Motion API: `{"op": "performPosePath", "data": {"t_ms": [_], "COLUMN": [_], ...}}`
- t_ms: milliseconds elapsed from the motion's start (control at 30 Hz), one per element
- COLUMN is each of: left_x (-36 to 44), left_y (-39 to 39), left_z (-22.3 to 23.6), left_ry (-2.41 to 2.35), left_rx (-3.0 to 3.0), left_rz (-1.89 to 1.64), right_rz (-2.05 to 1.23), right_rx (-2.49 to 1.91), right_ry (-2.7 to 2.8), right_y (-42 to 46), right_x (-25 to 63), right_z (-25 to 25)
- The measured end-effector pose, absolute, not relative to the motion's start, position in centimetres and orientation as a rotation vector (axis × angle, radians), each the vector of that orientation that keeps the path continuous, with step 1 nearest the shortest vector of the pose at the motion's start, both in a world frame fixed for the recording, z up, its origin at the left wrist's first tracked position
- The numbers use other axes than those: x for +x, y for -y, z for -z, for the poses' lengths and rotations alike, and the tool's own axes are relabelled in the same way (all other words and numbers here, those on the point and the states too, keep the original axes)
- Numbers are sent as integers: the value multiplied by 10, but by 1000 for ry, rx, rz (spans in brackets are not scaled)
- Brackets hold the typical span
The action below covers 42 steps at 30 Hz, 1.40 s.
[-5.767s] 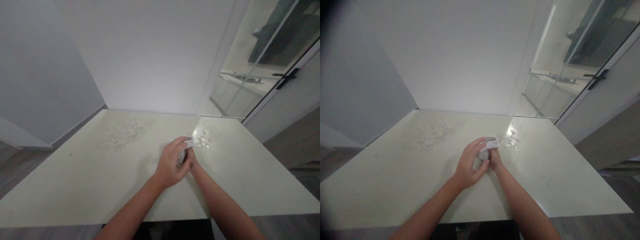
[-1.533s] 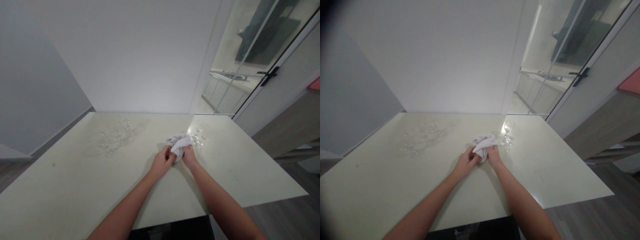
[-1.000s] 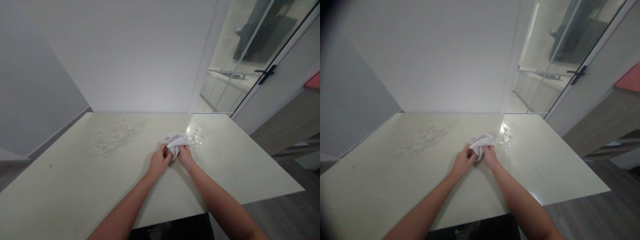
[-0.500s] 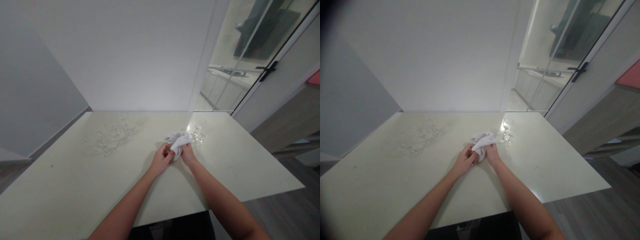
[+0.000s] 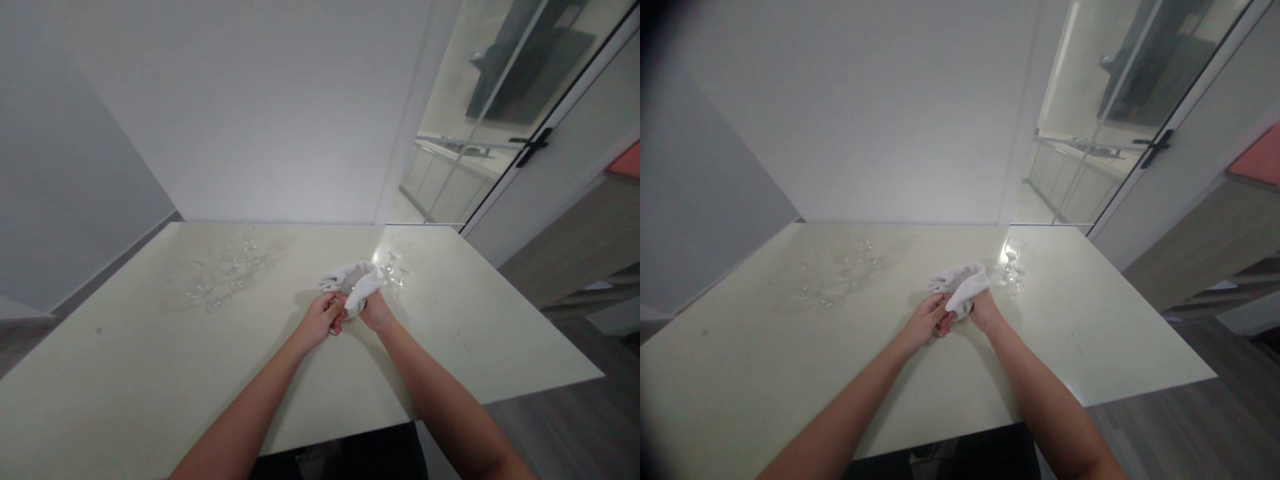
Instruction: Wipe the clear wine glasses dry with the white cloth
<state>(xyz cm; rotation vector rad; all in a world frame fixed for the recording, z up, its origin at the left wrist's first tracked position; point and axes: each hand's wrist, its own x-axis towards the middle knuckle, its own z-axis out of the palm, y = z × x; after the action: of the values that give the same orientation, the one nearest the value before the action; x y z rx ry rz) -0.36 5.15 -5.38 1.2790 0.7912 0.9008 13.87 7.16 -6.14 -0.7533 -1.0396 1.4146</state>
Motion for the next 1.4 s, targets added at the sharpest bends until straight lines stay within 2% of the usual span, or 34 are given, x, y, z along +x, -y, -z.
{"op": "performPosePath", "data": {"t_ms": [100, 200, 333, 433, 567, 733, 867, 1067, 1167, 1400], "left_x": [-7, -12, -14, -15, -20, -30, -30, -26, -29, -38], "left_y": [-51, -49, -49, -50, -53, -58, -58, -62, -64, -63], "left_z": [55, 53, 52, 51, 51, 50, 49, 47, 47, 49], "left_ry": [-901, -1228, -1587, -1573, -1437, -1356, -1394, -1165, -1260, -1534], "left_rx": [1502, 1928, 2330, 2530, 2731, 2754, 2447, 1909, 1990, 2388], "left_rz": [-947, -945, -681, -570, -666, -740, -820, -991, -979, -706], "right_rz": [-1354, -1232, -1129, -1039, -980, -1088, -966, -762, -706, -1003], "right_rx": [-735, -811, -891, -966, -1066, -1085, -1072, -1062, -1031, -1015], "right_ry": [892, 847, 889, 958, 1142, 1424, 1354, 1163, 1259, 1450], "right_y": [-76, -80, -81, -79, -73, -70, -72, -70, -70, -72], "right_x": [138, 137, 137, 139, 147, 158, 154, 146, 151, 162], "right_z": [69, 76, 73, 63, 50, 51, 62, 62, 53, 52]}}
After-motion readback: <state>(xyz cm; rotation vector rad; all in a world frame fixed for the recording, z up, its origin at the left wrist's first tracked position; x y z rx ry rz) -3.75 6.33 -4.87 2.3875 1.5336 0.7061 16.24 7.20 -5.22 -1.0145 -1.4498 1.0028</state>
